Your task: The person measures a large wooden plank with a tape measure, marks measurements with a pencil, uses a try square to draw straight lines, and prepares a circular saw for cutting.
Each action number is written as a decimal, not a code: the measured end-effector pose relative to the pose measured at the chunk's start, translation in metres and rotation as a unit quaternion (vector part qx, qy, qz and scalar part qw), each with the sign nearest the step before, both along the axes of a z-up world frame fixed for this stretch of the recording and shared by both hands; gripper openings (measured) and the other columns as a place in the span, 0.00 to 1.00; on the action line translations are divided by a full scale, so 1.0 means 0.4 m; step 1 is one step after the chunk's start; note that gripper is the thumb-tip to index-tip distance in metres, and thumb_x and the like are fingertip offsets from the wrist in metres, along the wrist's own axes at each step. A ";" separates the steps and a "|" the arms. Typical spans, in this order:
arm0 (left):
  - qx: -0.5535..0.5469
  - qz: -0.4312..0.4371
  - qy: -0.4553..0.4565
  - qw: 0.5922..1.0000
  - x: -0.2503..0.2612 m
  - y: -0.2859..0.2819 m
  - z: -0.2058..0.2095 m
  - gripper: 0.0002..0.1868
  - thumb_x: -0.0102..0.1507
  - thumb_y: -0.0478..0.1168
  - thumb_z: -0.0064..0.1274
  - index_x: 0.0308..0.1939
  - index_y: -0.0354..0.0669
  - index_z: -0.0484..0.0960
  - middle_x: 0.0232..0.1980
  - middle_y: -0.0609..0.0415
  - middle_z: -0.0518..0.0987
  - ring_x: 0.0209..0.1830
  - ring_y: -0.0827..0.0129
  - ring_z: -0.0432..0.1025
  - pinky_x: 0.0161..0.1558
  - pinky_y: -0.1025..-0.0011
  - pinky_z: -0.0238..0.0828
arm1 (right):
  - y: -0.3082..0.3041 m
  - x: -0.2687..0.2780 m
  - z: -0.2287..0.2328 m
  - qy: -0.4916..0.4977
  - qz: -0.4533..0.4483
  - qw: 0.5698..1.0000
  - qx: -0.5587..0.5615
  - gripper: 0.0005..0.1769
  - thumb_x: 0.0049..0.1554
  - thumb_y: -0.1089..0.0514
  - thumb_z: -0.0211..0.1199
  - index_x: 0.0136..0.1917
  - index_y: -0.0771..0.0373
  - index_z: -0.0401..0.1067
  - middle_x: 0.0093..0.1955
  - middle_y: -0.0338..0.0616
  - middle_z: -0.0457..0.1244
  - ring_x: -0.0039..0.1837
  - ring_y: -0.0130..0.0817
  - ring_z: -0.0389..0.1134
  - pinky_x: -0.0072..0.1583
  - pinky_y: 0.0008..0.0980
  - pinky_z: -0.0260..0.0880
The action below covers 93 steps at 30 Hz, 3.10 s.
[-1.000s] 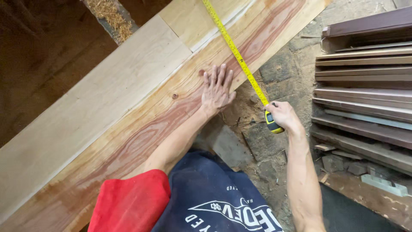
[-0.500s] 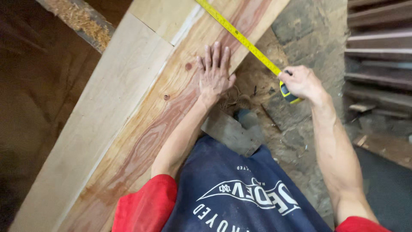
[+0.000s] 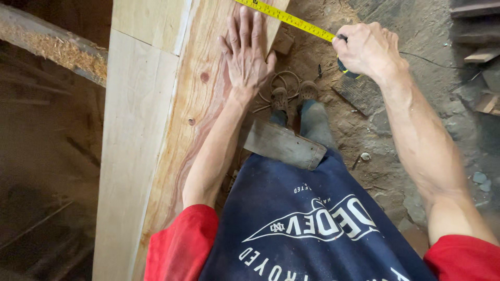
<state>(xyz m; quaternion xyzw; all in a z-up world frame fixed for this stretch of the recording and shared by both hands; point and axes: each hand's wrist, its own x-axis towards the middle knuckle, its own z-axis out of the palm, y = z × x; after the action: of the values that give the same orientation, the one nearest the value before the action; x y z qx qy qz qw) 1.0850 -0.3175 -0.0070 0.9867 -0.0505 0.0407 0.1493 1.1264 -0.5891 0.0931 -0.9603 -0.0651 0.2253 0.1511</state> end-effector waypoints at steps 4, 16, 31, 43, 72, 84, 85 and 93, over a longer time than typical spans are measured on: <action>0.003 -0.015 0.020 1.000 0.022 -0.005 0.000 0.56 0.59 0.54 0.61 0.82 0.49 0.43 0.85 0.48 0.39 0.85 0.42 0.33 0.77 0.28 0.32 | -0.007 0.010 -0.006 -0.024 0.013 1.000 0.006 0.16 0.66 0.46 0.57 0.56 0.51 0.82 0.44 0.60 0.70 0.46 0.63 0.72 0.51 0.59 0.72; 0.027 -0.014 0.074 0.997 0.038 -0.015 0.034 0.55 0.58 0.55 0.60 0.82 0.50 0.46 0.85 0.52 0.39 0.84 0.42 0.31 0.77 0.27 0.27 | -0.011 0.024 -0.001 -0.038 0.018 0.999 0.002 0.16 0.66 0.46 0.57 0.56 0.51 0.81 0.44 0.60 0.70 0.46 0.63 0.71 0.50 0.59 0.72; 0.004 -0.014 0.066 0.998 0.042 -0.020 0.033 0.55 0.57 0.56 0.62 0.82 0.50 0.49 0.85 0.52 0.41 0.84 0.42 0.32 0.75 0.27 0.29 | 0.002 0.039 -0.003 0.001 0.004 0.998 -0.055 0.17 0.65 0.43 0.56 0.56 0.51 0.79 0.49 0.57 0.70 0.52 0.62 0.71 0.54 0.59 0.71; -0.019 0.001 0.078 0.997 0.041 -0.019 0.054 0.52 0.55 0.55 0.60 0.80 0.52 0.53 0.84 0.51 0.45 0.84 0.45 0.34 0.75 0.30 0.28 | 0.020 0.088 -0.002 0.075 -0.033 0.996 -0.039 0.20 0.60 0.40 0.53 0.57 0.45 0.78 0.57 0.50 0.70 0.59 0.55 0.71 0.60 0.52 0.70; 0.026 0.041 0.088 0.995 0.038 -0.048 0.073 0.51 0.61 0.55 0.61 0.82 0.58 0.48 0.85 0.53 0.42 0.85 0.48 0.33 0.77 0.34 0.28 | -0.153 0.380 -0.048 0.012 0.036 0.998 -0.055 0.17 0.69 0.50 0.48 0.57 0.56 0.77 0.38 0.54 0.70 0.36 0.44 0.70 0.38 0.48 0.72; 0.016 0.055 0.075 0.996 0.037 -0.050 0.062 0.48 0.60 0.55 0.59 0.81 0.60 0.54 0.85 0.53 0.45 0.85 0.49 0.35 0.77 0.35 0.29 | -0.133 0.360 -0.076 0.096 -0.013 0.990 0.103 0.19 0.66 0.44 0.52 0.52 0.55 0.78 0.40 0.48 0.69 0.42 0.36 0.69 0.45 0.41 0.70; 0.014 0.056 0.070 0.996 0.036 -0.049 0.063 0.48 0.60 0.55 0.59 0.81 0.60 0.54 0.85 0.53 0.46 0.85 0.49 0.36 0.77 0.36 0.28 | -0.124 0.338 -0.089 0.090 -0.022 0.988 0.127 0.20 0.65 0.44 0.53 0.49 0.58 0.79 0.39 0.47 0.69 0.42 0.34 0.70 0.45 0.39 0.71; 0.004 0.086 0.058 0.995 0.029 -0.064 0.054 0.46 0.59 0.54 0.58 0.80 0.61 0.56 0.85 0.53 0.47 0.85 0.50 0.37 0.77 0.37 0.29 | -0.095 0.229 -0.135 0.109 -0.036 0.965 0.238 0.16 0.60 0.46 0.60 0.47 0.59 0.80 0.38 0.46 0.71 0.41 0.32 0.70 0.46 0.35 0.70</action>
<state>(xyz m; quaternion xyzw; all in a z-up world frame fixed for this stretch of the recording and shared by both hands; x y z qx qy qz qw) 1.0964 -0.3430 0.0146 0.9886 0.0433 -0.0044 0.1441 1.2179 -0.6272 0.0392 -0.8682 -0.0651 0.3009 0.3892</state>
